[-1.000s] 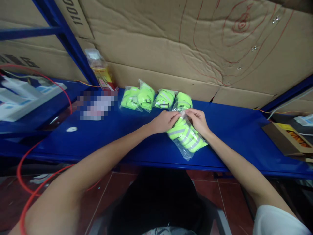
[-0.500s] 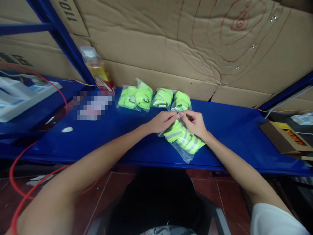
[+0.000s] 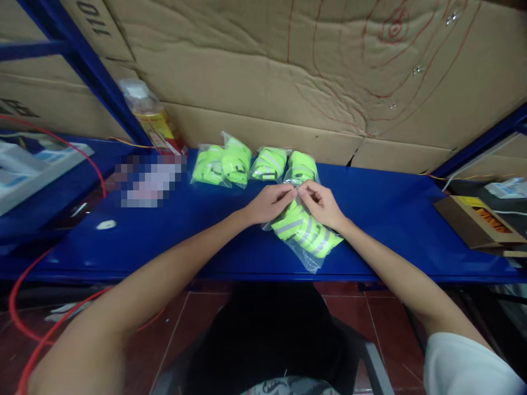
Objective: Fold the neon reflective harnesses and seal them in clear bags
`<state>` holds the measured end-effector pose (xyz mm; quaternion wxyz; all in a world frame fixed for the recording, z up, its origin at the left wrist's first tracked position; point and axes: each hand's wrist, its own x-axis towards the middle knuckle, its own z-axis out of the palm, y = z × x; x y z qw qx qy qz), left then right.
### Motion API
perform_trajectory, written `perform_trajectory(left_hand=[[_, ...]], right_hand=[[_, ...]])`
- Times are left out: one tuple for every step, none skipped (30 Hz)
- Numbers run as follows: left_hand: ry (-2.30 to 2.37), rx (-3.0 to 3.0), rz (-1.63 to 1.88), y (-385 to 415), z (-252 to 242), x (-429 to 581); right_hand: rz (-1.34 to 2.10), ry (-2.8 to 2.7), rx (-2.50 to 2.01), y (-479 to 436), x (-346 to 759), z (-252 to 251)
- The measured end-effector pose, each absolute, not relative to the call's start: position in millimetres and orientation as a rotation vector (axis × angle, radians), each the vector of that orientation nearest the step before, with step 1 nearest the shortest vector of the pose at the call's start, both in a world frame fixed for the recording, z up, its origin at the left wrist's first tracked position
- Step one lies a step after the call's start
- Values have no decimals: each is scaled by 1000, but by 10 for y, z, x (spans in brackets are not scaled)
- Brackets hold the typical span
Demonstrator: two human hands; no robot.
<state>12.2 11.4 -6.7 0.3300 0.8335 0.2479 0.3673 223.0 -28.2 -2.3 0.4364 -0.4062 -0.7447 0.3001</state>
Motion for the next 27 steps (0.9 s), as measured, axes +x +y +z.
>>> perform_trajectory(left_hand=[[625, 2181, 974, 118, -68, 126], [603, 2191, 990, 119, -65, 130], [587, 2205, 1012, 118, -58, 134], [578, 2218, 1043, 116, -49, 136], [573, 2229, 1080, 115, -39, 136], [574, 2235, 1124, 115, -27, 132], [583, 2233, 1173, 118, -15, 125], [598, 2224, 1220, 124, -4, 114], [616, 2208, 1261, 134, 7, 100], [634, 2182, 1294, 148, 18, 84], [649, 2145, 1321, 167, 29, 67], [657, 2105, 1326, 188, 38, 49], [658, 2069, 1300, 213, 47, 33], [654, 2036, 1248, 238, 54, 19], [653, 2006, 1188, 261, 58, 9], [656, 1981, 1137, 282, 59, 3], [660, 1967, 1108, 298, 58, 0], [664, 1964, 1102, 309, 56, 1], [669, 1975, 1119, 315, 53, 3], [670, 1997, 1141, 316, 53, 5], [672, 2024, 1161, 312, 55, 7], [677, 2047, 1188, 306, 62, 6], [686, 2058, 1231, 298, 74, 3], [696, 2057, 1286, 290, 89, -3], [704, 2050, 1341, 282, 105, -10], [707, 2040, 1388, 276, 121, -17], [706, 2022, 1427, 275, 134, -24]], right_hand=[[756, -1847, -990, -275, 2229, -33], [760, -1830, -977, -269, 2225, -40], [757, -1805, -973, -264, 2219, -43], [753, -1781, -980, -261, 2213, -40], [752, -1768, -991, -256, 2210, -34], [764, -1772, -1002, -249, 2213, -23], [795, -1792, -1008, -239, 2224, -10], [845, -1824, -1011, -225, 2243, 5], [912, -1861, -1010, -207, 2271, 22], [994, -1900, -1005, -187, 2305, 40], [1086, -1940, -992, -167, 2343, 57], [1181, -1981, -973, -149, 2378, 74], [1270, -2021, -949, -135, 2408, 89], [1339, -2058, -925, -126, 2429, 102], [1383, -2087, -905, -124, 2438, 112], [1399, -2107, -893, -128, 2436, 118], [1394, -2118, -889, -135, 2425, 121], [1379, -2121, -888, -144, 2410, 122], [1366, -2121, -886, -153, 2394, 123], [1364, -2115, -885, -161, 2383, 125], [1377, -2100, -883, -165, 2381, 129], [1410, -2079, -881, -165, 2389, 136], [1465, -2056, -882, -163, 2408, 146], [1540, -2039, -888, -160, 2437, 157], [1616, -2026, -900, -156, 2473, 170], [1673, -2016, -920, -153, 2512, 182], [1696, -2007, -947, -150, 2549, 191]])
